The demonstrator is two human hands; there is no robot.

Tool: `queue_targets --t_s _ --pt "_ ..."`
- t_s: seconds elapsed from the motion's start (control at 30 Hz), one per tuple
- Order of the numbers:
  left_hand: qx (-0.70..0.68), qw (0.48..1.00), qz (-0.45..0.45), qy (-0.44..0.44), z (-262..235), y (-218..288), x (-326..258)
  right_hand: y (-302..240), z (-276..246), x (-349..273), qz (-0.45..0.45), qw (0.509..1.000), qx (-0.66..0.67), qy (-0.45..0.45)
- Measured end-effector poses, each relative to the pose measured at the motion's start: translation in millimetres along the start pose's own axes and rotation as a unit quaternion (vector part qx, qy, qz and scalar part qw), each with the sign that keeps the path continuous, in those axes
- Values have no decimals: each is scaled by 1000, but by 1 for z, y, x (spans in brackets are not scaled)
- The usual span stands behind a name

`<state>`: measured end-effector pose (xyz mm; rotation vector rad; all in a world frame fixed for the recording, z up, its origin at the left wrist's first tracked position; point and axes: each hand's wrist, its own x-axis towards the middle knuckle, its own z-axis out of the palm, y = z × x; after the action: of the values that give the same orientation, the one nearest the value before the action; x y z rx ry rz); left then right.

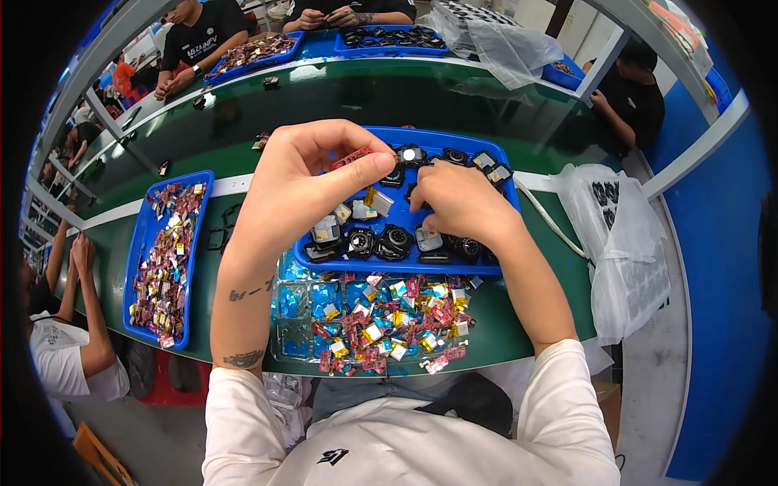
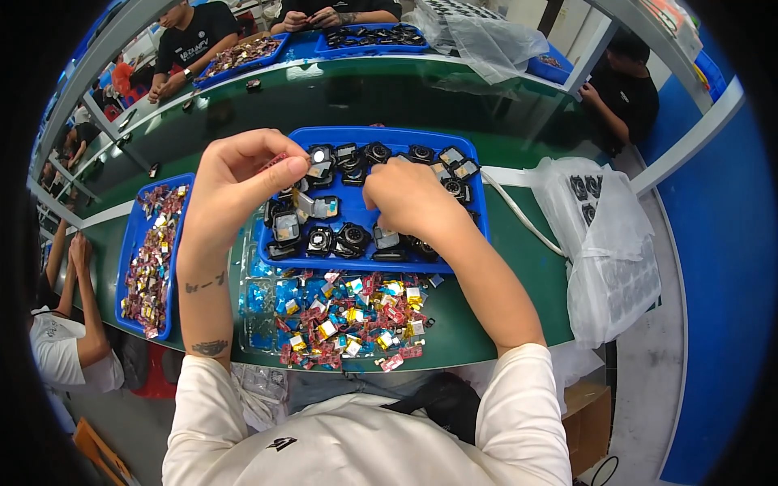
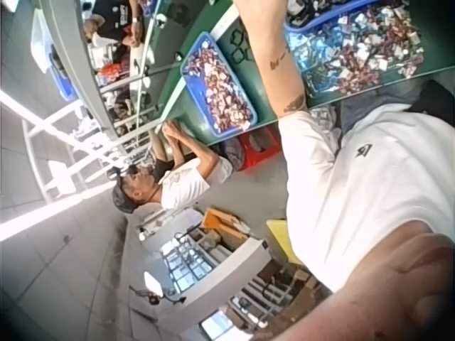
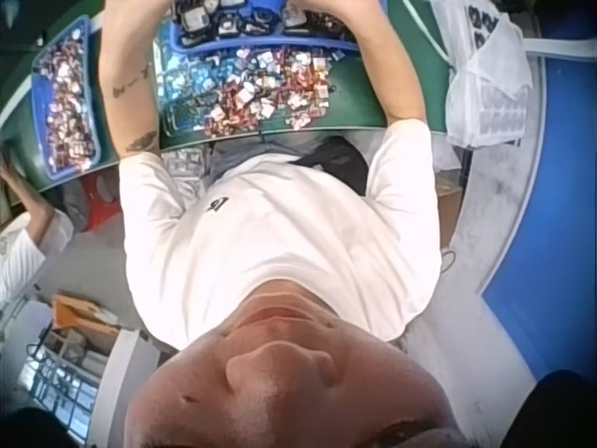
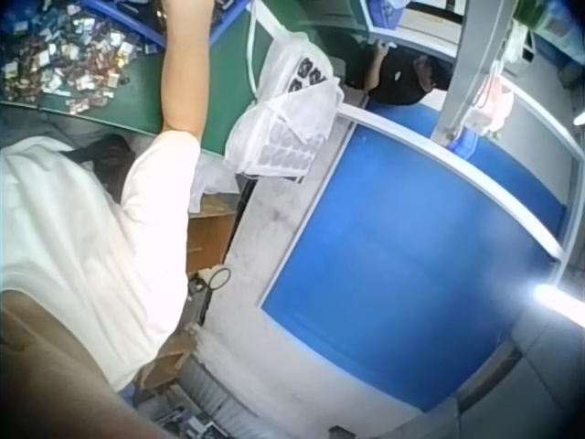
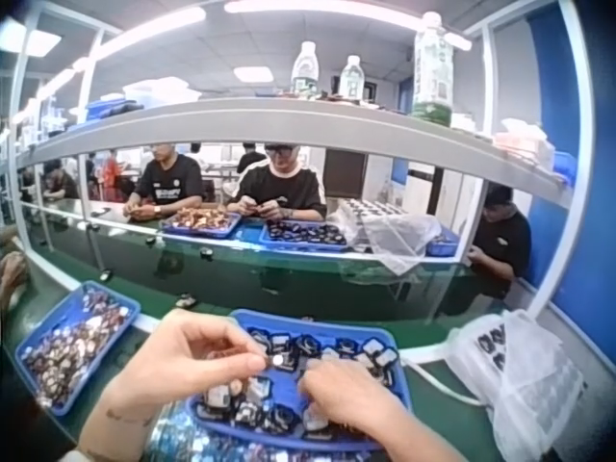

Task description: Assembling small electronic components manually at a factory production line.

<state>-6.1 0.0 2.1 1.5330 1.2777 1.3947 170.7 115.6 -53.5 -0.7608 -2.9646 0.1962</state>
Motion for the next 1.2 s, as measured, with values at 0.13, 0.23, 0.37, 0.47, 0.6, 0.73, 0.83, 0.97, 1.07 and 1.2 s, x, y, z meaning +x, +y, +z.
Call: queue_targets --t_s 0.13,0.23,0.37,0.47,0.6,0.73,0.83,0.97,1.07,1.2 --pt "-3 1000 -2 0 1 2 0 -3 7 4 2 996 -48 -73" --pt "-5 1000 -8 3 1 2 0 0 10 8 10 997 -18 -75" --pt "18 999 -18 24 1 0 0 -1 6 2 22 996 -57 -63" --pt "22 999 -14 28 3 0 2 6 13 6 2 996 -45 -77" --pt "47 998 -15 38 3 -1 1 9 -13 5 -1 992 29 -120" --pt "46 998 -8 43 5 -3 0 14 -26 5 -36 939 334 81" --pt "48 998 -24 39 9 -5 -1 2 -32 2 -2 860 498 110" --pt "99 993 -18 65 15 -3 -2 -8 -34 -4 -13 831 536 150" --pt "129 989 -13 73 18 -6 0 -14 -37 -9 -20 835 533 135" --pt "160 984 9 81 17 -4 1 -18 -38 -9 -43 849 503 155"
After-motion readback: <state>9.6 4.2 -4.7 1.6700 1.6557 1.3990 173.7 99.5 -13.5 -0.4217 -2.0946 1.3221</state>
